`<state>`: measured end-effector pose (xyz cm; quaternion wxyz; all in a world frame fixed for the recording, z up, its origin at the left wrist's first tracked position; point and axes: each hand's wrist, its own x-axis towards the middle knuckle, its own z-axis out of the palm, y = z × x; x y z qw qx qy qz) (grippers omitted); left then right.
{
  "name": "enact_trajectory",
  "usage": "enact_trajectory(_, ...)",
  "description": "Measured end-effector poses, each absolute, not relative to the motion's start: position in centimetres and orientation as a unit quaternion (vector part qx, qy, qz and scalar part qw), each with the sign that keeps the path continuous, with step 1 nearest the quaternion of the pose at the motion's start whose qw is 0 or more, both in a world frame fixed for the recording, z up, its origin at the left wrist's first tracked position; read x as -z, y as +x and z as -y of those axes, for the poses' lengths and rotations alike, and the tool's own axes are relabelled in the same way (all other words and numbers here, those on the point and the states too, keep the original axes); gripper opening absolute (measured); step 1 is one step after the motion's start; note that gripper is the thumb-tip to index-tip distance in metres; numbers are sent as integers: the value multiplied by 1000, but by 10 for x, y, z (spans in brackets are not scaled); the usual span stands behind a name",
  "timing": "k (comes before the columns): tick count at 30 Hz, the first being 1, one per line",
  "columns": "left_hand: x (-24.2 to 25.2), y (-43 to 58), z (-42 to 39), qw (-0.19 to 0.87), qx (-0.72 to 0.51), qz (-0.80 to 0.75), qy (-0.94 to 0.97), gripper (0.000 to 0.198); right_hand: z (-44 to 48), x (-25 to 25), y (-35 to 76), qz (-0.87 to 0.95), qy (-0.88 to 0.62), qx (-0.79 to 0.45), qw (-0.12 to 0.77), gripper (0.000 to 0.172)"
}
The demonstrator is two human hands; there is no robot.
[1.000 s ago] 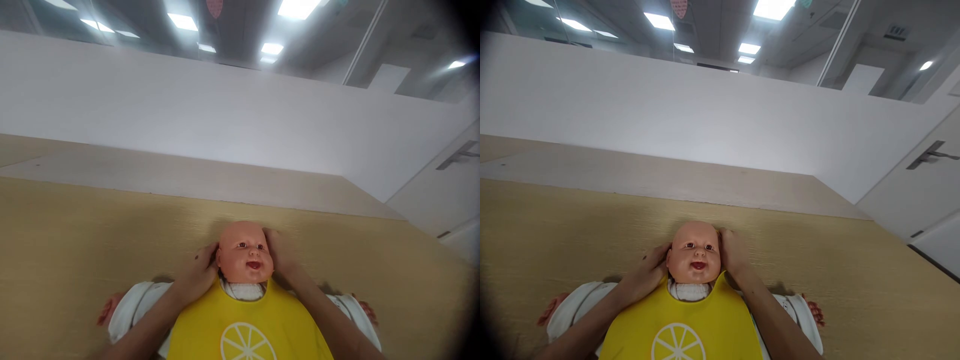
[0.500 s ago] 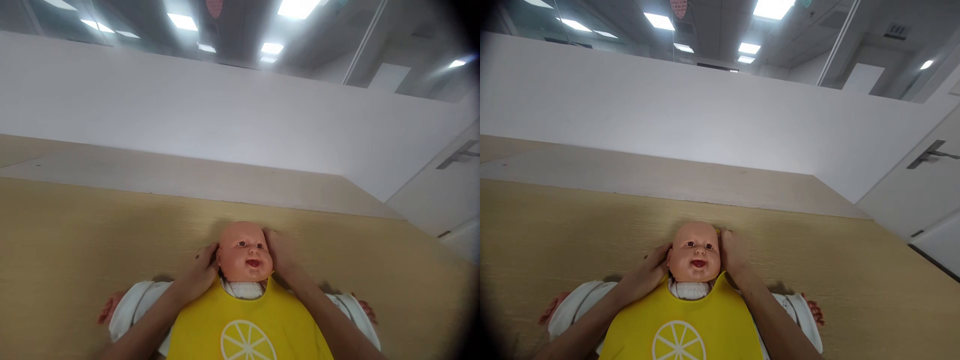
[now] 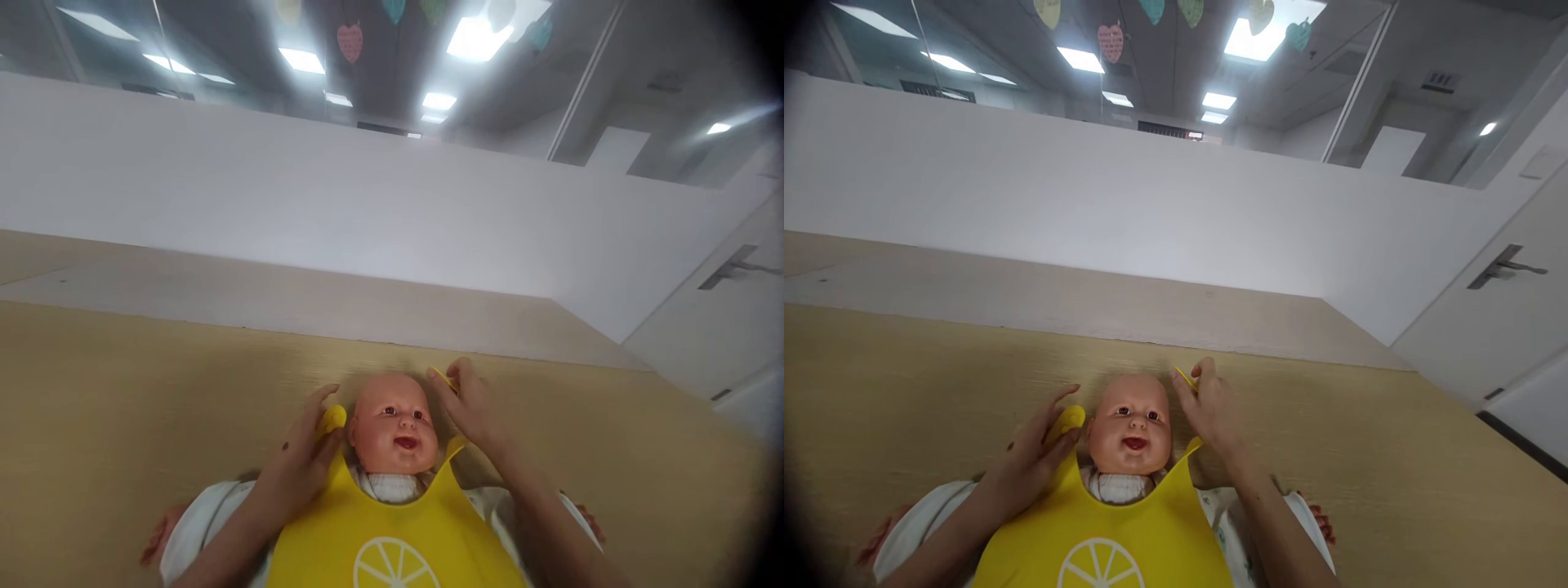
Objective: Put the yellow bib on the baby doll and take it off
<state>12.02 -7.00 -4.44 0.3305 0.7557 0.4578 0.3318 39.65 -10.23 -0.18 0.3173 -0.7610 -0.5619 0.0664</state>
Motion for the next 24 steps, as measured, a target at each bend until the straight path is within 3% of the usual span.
enact_trajectory(6,3,121,97,427,-423,-440,667,68,135,-34,371,565,-604,-205,523,43)
enact_trajectory(12,-17,129,122,436,-406,-400,696,70,166,-63,339,680,-458,-303,485,15)
enact_trajectory(15,-17,129,129,431,-391,-376,721,68,175,-69,333,732,-404,-261,482,8)
enact_trajectory(21,-9,128,133,408,-365,-324,771,60,180,-67,326,812,-415,-35,410,17)
enact_trajectory(24,-3,127,134,355,-354,-366,784,56,180,-65,323,828,-420,11,373,20)
